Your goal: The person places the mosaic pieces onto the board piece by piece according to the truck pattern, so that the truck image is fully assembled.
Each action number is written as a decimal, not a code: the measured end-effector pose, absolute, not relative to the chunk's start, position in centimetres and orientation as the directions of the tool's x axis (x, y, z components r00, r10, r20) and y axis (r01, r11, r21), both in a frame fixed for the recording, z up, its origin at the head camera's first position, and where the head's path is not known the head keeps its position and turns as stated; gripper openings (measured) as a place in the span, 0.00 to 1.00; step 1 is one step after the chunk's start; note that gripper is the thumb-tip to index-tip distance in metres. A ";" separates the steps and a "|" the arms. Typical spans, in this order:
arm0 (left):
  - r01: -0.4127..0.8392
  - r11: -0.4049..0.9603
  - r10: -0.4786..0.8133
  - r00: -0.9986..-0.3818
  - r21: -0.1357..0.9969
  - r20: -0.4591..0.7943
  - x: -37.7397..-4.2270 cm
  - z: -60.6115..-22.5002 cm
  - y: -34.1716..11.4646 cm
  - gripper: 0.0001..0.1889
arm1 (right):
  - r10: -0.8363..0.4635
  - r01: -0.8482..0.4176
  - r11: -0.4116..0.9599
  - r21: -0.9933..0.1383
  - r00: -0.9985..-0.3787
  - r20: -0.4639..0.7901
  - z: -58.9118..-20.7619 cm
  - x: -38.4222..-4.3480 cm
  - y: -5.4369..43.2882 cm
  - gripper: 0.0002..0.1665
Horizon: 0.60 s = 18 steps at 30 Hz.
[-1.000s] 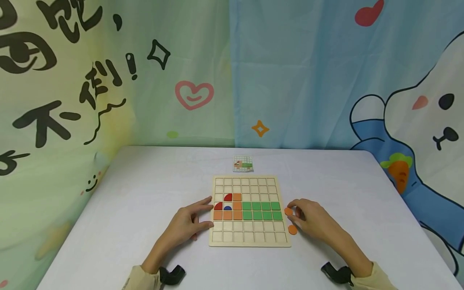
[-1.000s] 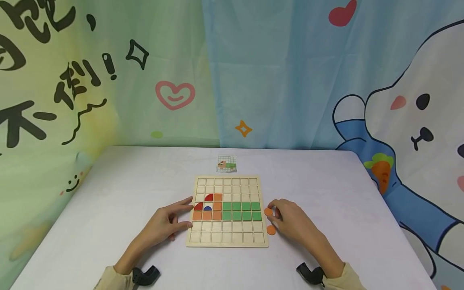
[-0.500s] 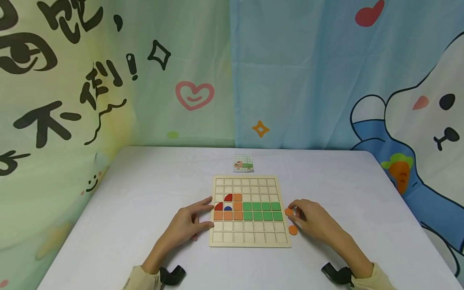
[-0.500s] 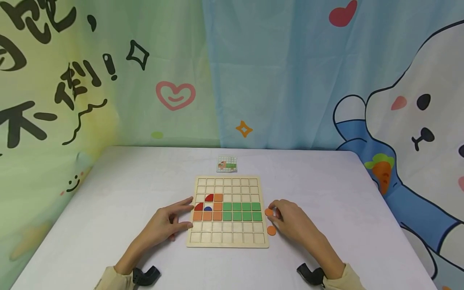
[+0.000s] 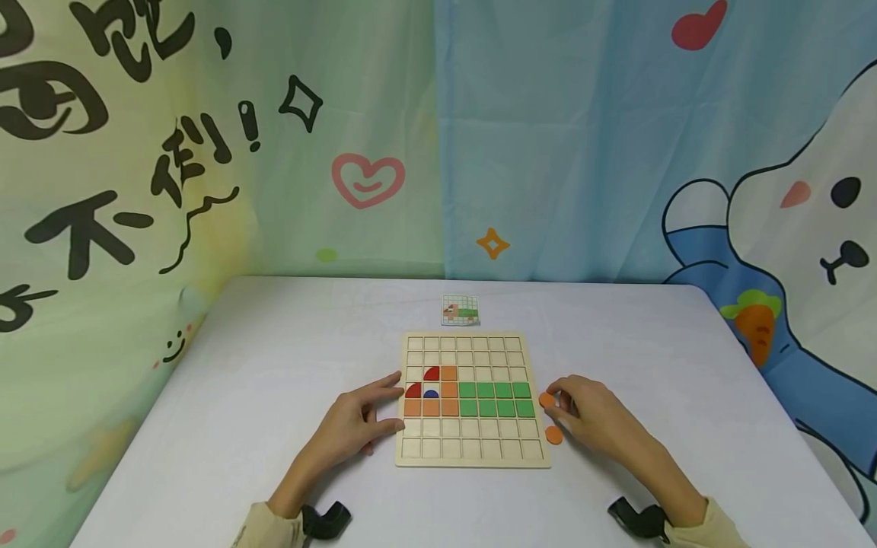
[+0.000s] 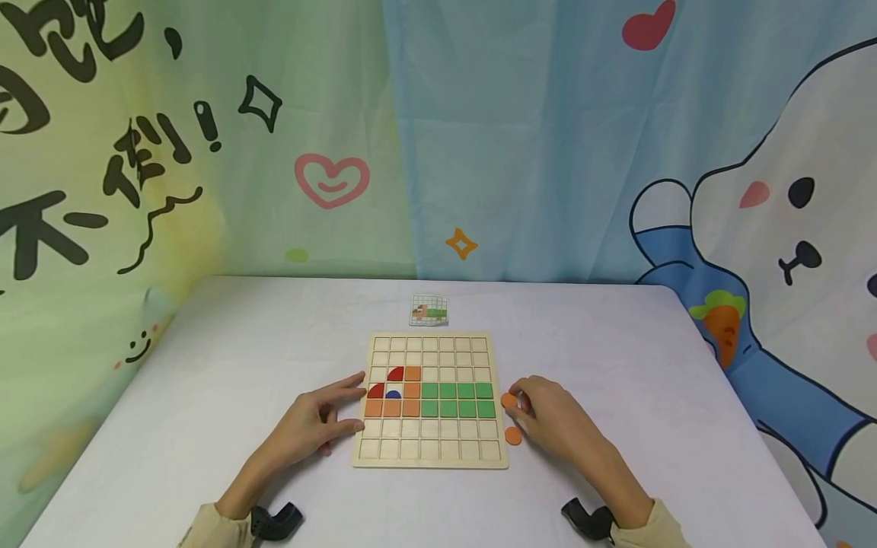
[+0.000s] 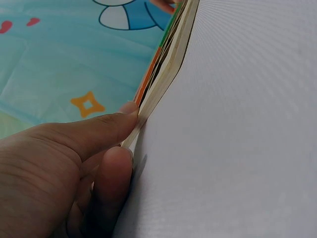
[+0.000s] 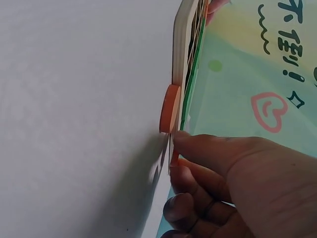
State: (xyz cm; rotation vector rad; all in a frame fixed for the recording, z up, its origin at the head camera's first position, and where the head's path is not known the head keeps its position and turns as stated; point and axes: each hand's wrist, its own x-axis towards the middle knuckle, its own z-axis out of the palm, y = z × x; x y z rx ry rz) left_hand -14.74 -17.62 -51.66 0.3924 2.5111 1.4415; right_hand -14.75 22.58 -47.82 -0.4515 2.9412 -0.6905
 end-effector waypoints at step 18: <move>0.127 0.474 0.343 -0.938 0.871 -0.050 -14.8 -51.7 -17.6 0.31 | -0.354 -0.329 0.811 -0.483 -0.934 0.040 -47.4 -13.9 21.7 0.14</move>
